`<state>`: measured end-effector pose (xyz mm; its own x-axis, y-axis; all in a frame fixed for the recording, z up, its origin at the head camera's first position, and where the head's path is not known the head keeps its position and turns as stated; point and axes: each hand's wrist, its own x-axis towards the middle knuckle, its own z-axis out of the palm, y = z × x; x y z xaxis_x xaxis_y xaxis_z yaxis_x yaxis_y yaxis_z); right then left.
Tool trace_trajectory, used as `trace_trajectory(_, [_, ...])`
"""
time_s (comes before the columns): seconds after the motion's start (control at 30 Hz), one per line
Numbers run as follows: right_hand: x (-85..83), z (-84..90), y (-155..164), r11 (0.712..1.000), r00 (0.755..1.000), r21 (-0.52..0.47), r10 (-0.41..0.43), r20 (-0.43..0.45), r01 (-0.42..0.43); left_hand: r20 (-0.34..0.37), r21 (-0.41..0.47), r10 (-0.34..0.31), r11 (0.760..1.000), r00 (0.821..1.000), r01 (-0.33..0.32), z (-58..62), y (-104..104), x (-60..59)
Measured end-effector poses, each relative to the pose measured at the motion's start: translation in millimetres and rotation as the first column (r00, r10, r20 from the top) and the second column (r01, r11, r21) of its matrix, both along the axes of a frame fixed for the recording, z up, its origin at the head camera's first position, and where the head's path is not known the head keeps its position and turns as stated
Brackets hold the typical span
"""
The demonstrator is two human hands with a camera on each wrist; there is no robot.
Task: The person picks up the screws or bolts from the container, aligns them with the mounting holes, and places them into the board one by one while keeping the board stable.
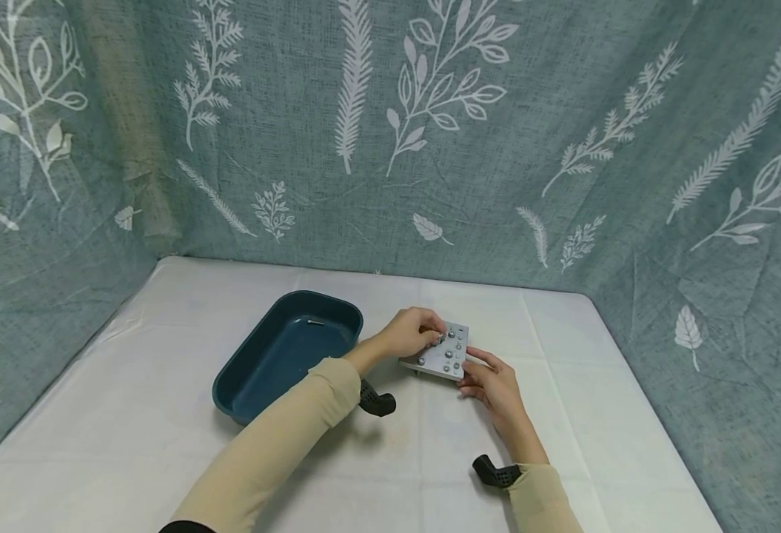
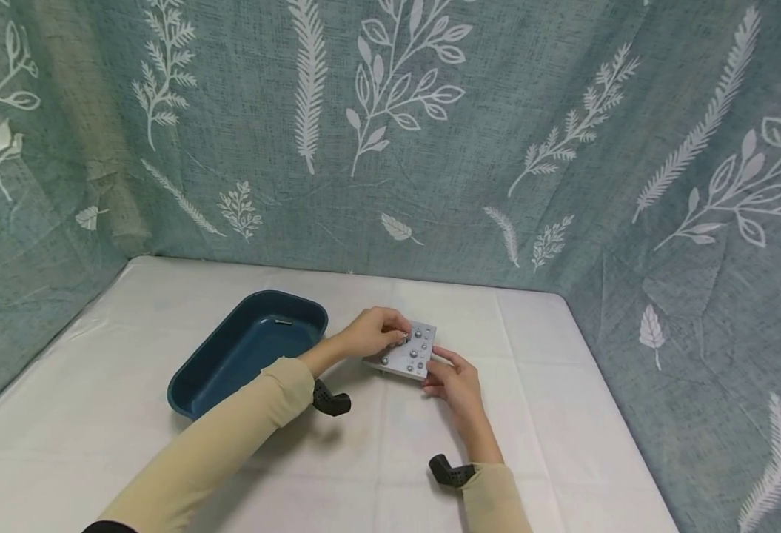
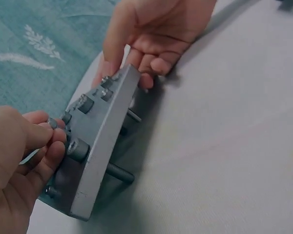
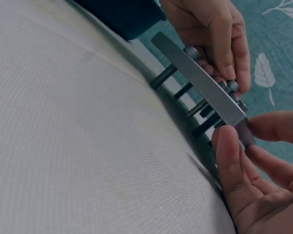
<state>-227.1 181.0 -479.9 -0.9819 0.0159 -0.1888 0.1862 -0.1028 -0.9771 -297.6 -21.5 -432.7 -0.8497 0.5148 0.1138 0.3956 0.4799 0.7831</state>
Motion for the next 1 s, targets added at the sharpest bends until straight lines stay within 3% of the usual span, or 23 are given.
trace_trajectory(0.6, [-1.7, -1.4, 1.3, 1.0, 1.0, -0.012, -0.01, 0.022, 0.01, -0.012, -0.07, 0.028, 0.997, 1.0, -0.029, 2.0, 3.5, 0.1])
trace_trajectory(1.0, [-1.2, -2.4, -0.5, 1.0, 1.0, -0.019, -0.014, 0.021, 0.014, -0.041, -0.079, 0.094, 0.992, 0.995, -0.097, 1.7, 3.4, 2.5])
